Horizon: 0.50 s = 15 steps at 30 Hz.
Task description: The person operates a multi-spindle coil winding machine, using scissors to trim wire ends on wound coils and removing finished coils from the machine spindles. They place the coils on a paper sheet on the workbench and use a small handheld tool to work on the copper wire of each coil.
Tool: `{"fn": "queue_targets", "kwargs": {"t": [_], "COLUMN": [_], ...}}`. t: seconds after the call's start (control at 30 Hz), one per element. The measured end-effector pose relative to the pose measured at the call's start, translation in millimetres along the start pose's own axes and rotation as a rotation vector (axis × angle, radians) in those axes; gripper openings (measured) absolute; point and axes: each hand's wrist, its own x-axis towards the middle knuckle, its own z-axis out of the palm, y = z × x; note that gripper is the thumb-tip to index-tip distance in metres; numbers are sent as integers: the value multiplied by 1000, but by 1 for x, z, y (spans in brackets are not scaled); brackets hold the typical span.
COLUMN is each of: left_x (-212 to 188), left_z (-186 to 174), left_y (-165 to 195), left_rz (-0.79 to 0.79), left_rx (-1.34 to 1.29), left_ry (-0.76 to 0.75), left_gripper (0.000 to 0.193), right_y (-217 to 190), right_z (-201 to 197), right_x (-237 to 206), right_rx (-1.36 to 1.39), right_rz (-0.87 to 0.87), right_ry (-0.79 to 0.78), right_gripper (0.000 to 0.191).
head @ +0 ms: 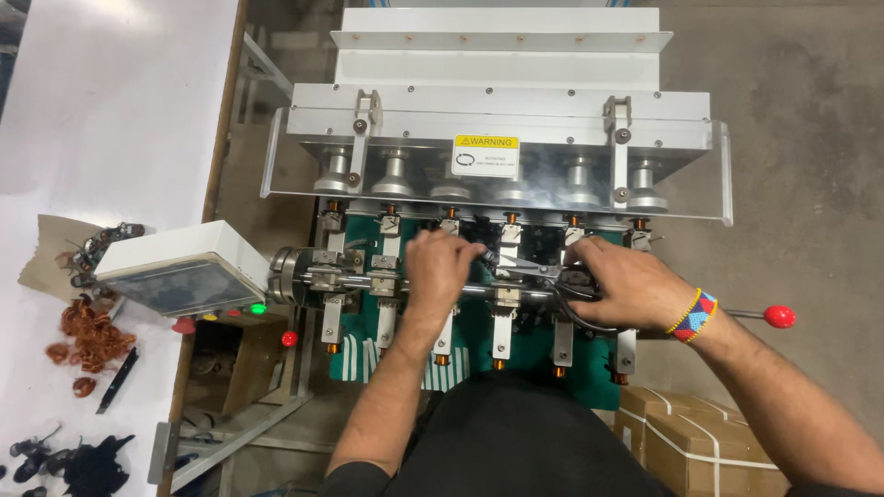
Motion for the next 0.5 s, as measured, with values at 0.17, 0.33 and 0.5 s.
{"fn": "queue_targets", "kwargs": {"t": [0.17,0.33,0.5], "left_x": [8,19,19], "left_z": [-38,-21,-14], "left_y": [-35,-43,-43], "left_rz": [-12,69,137], "left_rx": [33,62,-7], "left_ry": [111,-7,-19], "left_gripper": [27,21,17], "right_y": [-39,-58,-62], "right_z": [21,38,17], "right_x": [46,69,45], "right_rx": [65,76,-70], "right_rz": [-87,-169,3], "right_ry": [-30,31,-46], "right_gripper": [57,56,51]}}
